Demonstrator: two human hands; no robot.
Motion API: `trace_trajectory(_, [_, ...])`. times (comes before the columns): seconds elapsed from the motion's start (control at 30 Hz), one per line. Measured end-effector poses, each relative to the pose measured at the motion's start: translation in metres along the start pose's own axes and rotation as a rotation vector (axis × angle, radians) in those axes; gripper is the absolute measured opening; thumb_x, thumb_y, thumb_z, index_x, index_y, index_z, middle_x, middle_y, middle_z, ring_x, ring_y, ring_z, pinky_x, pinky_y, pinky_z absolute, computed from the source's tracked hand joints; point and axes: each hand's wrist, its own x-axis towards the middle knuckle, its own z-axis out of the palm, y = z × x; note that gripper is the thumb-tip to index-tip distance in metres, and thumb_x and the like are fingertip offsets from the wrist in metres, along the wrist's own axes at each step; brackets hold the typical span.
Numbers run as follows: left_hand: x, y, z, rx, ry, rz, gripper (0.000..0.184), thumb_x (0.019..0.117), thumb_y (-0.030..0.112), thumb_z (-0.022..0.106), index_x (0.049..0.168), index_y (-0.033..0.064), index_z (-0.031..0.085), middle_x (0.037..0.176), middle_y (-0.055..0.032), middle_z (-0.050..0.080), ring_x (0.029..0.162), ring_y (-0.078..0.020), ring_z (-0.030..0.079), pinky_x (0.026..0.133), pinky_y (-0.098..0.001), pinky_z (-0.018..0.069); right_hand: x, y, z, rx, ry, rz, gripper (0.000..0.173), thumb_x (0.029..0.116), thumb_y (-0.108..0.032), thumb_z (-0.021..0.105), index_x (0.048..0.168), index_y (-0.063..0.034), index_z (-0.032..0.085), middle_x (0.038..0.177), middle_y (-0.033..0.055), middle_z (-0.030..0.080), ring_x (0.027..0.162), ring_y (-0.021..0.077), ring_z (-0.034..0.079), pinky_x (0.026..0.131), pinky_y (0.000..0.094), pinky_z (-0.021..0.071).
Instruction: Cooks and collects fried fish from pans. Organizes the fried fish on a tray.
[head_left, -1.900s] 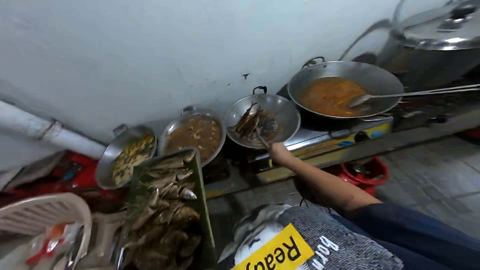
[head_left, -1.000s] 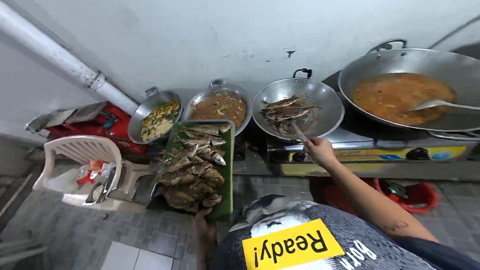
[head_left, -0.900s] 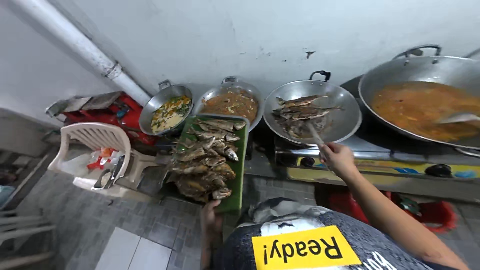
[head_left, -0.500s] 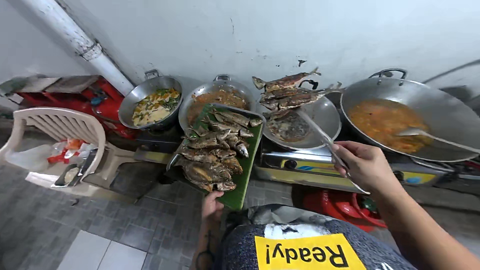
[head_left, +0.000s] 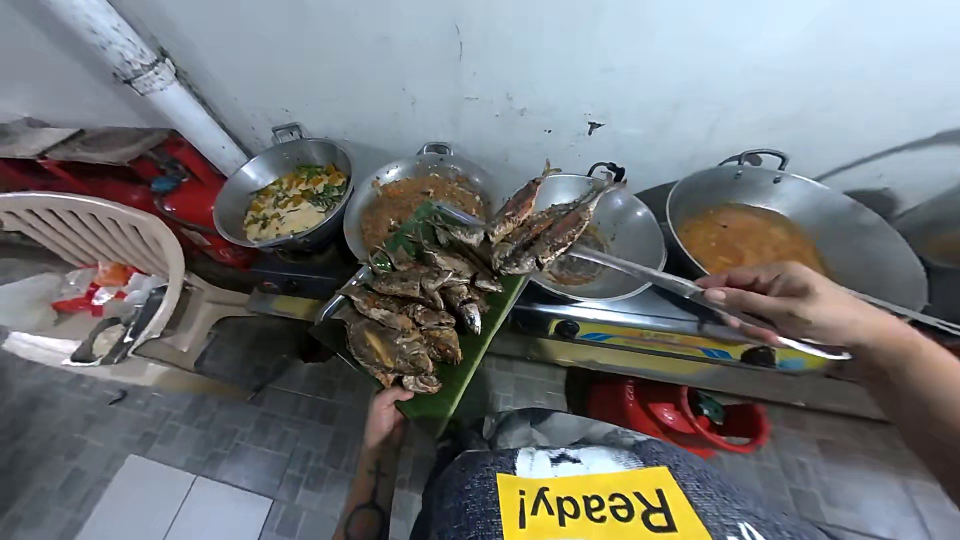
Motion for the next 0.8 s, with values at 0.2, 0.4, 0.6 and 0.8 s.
trace_trajectory(0.2, [-0.01, 0.004, -0.001, -0.059, 0.034, -0.01, 0.032, 0.069, -0.011, 0.047, 0.089, 0.0079, 0.063, 0.079, -0.0021, 0.075, 0.073, -0.0077, 0.073, 0.067, -0.0266, 0.0617, 0.018, -0.035, -0.009, -0.092, -0.101, -0.008, 0.021, 0.0992, -0.003, 0.049, 0.093, -0.004, 0.069, 0.052, -0.0043, 0.056, 0.037, 0.0008, 0.048, 0.036, 0.014, 0.0409])
trace_trajectory(0.4, [-0.019, 0.003, 0.003, -0.07, 0.039, -0.005, 0.034, 0.0661, -0.014, 0.048, 0.087, 0.0085, 0.063, 0.077, -0.0011, 0.074, 0.072, -0.0065, 0.072, 0.067, -0.0253, 0.0614, 0.04, -0.03, 0.004, -0.046, -0.166, -0.051, 0.021, 0.0996, -0.003, 0.048, 0.094, -0.0025, 0.068, 0.053, -0.004, 0.056, 0.038, 0.0008, 0.049, 0.038, 0.0135, 0.0422])
trace_trajectory(0.6, [-0.02, -0.003, 0.009, -0.102, 0.027, 0.012, 0.035, 0.0672, -0.016, 0.048, 0.09, 0.0071, 0.062, 0.079, -0.0024, 0.074, 0.073, -0.0077, 0.072, 0.068, -0.0266, 0.0621, 0.034, -0.036, 0.015, -0.029, -0.124, -0.036, 0.023, 0.1014, -0.002, 0.046, 0.093, -0.0045, 0.067, 0.054, -0.0049, 0.057, 0.038, 0.0001, 0.049, 0.038, 0.0131, 0.0426])
trace_trajectory(0.8, [-0.012, -0.012, 0.019, -0.109, 0.018, 0.002, 0.035, 0.0704, -0.015, 0.048, 0.097, 0.0044, 0.06, 0.082, -0.0036, 0.074, 0.077, -0.0099, 0.073, 0.071, -0.0285, 0.0623, 0.022, -0.038, 0.064, 0.082, -0.015, -0.051, 0.022, 0.1037, -0.005, 0.047, 0.099, -0.0063, 0.068, 0.058, -0.0094, 0.06, 0.042, -0.0024, 0.051, 0.042, 0.0123, 0.0459])
